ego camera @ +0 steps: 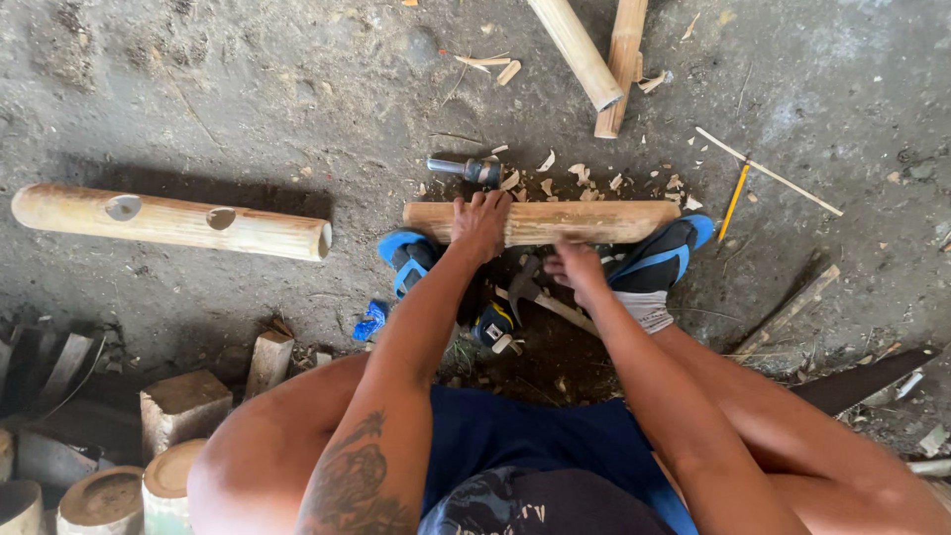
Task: The person sits on the floor and uses a hammer and chisel to carve a hole into a piece of bamboo. They repeatedly strike the chisel to remove wood, then measure and mark the bamboo with a tape measure and pencil.
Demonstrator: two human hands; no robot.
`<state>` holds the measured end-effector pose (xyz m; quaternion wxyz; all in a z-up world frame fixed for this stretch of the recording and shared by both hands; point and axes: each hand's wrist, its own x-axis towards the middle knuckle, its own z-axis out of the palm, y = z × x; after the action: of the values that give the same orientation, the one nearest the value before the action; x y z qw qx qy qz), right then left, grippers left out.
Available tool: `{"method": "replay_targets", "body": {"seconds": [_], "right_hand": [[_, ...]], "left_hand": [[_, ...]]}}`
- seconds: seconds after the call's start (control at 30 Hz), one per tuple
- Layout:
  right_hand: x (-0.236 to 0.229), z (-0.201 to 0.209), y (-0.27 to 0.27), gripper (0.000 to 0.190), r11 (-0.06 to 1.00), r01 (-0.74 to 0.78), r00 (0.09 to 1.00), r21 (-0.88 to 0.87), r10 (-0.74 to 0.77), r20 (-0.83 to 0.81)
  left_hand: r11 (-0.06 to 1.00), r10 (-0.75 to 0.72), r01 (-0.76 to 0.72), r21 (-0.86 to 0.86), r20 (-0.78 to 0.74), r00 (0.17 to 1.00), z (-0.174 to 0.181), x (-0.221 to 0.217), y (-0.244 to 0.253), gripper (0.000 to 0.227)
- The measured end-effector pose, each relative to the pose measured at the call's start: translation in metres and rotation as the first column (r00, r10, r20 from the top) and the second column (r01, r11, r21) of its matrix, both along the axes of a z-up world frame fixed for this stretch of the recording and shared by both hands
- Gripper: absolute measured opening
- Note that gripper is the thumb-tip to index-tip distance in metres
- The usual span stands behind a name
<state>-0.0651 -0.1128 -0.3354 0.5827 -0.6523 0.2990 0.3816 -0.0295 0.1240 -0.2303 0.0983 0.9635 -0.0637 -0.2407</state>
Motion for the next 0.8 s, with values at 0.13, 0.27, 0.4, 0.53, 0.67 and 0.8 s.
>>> {"method": "replay_targets", "body": {"seconds": [0.13, 0.27, 0.4, 0.53, 0.67, 0.8], "right_hand": [[-0.059, 0.03, 0.023, 0.03, 0.761, -0.504, 0.62, -0.408, 0.648, 0.443], [-0.1, 0.068, 0.052, 0.057, 0.432, -0.724, 0.184, -0.537, 0.872, 0.454], [-0.119, 0.098, 0.068, 0.103, 0.172, -0.698, -0.086, -0.695, 0.944, 0.319], [-0.118, 0.108, 0.078, 0.103, 0.084, -0.591, -0.179, -0.802, 0.956, 0.232], [-0.115, 0.104, 0.072, 0.093, 0.268, -0.694, 0.004, -0.668, 0.929, 0.369], [-0.113, 0.102, 0.044, 0.094, 0.732, -0.602, 0.331, -0.317, 0.591, 0.735]], "left_hand": [[1.0, -0.012, 0.011, -0.02, -0.019, 1.0, 0.001, -0.005, 0.002, 0.097], [0.998, 0.063, -0.061, -0.028, 0.049, 0.997, 0.003, -0.016, 0.01, 0.126], [0.999, 0.049, -0.049, -0.005, 0.104, 0.993, 0.005, -0.03, 0.019, 0.115], [0.981, 0.057, -0.015, -0.196, 0.212, 0.975, 0.005, -0.035, 0.033, 0.08], [0.929, 0.147, -0.089, -0.36, 0.137, 0.98, -0.004, -0.051, 0.04, 0.046], [0.77, 0.291, -0.312, -0.556, -0.128, 0.948, -0.016, -0.07, 0.018, 0.039]]}}
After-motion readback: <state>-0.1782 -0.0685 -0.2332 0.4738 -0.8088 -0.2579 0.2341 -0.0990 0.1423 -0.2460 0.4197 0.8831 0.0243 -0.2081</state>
